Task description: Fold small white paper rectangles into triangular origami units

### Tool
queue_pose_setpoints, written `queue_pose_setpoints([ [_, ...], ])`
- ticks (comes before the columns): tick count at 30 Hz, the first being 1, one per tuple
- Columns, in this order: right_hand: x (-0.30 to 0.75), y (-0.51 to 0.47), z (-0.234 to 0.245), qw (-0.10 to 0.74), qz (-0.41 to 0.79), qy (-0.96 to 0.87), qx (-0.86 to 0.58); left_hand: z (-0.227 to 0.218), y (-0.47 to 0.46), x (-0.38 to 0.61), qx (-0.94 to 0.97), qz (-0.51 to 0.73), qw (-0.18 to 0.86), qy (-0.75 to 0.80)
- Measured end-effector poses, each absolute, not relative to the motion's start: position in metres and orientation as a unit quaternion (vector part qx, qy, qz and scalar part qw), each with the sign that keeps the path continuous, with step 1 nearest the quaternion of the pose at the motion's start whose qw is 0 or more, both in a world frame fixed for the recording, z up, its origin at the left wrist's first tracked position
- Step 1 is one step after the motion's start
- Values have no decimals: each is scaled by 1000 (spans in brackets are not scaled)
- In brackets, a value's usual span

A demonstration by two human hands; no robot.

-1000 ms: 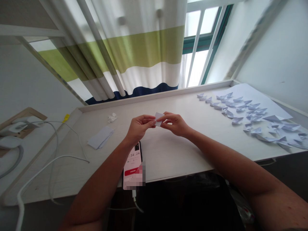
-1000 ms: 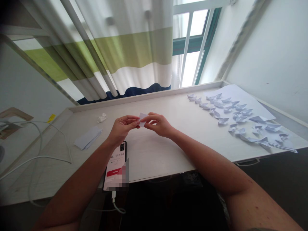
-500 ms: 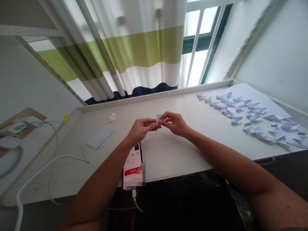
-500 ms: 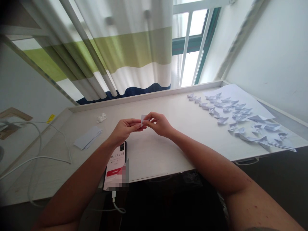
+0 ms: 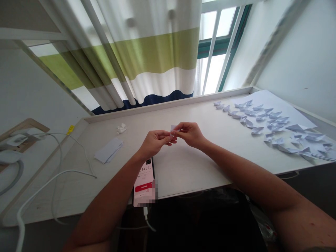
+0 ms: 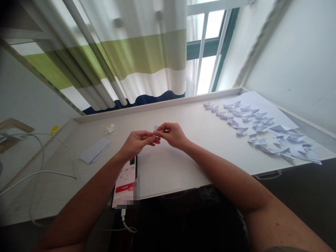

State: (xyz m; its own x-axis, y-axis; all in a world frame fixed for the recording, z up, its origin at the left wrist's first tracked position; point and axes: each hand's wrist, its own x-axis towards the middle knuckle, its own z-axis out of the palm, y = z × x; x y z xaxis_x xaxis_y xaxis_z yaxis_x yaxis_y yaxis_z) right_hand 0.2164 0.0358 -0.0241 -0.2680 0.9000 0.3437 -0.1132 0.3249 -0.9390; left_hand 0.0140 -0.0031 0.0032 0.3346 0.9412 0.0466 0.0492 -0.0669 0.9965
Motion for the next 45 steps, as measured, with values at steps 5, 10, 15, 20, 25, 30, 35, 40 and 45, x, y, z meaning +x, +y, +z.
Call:
queue_pose_setpoints([
  [5,213,34,-24,514,502,-624,-308,2,0,11,580,405,562,428],
  [10,212,35,-24,523,506,-617,-301,3,-1,10,587,389,569,425],
  [15,214,36,-24,529,462,-643,-307,6,-2,10,596,371,577,419],
  [20,216,37,-23,521,459,-654,-300,7,-2,11,609,375,561,417],
  [25,218,37,-21,481,504,-654,-294,6,-2,12,605,418,534,418],
  [30,222,34,-17,458,486,-681,-300,6,-2,11,611,397,536,427],
  [35,224,33,-15,450,478,-692,-300,7,-2,10,635,395,500,436],
  [40,219,34,-19,451,515,-676,-273,6,1,8,649,432,463,421],
  [45,216,35,-23,469,528,-662,-252,-2,7,9,631,475,448,418],
])
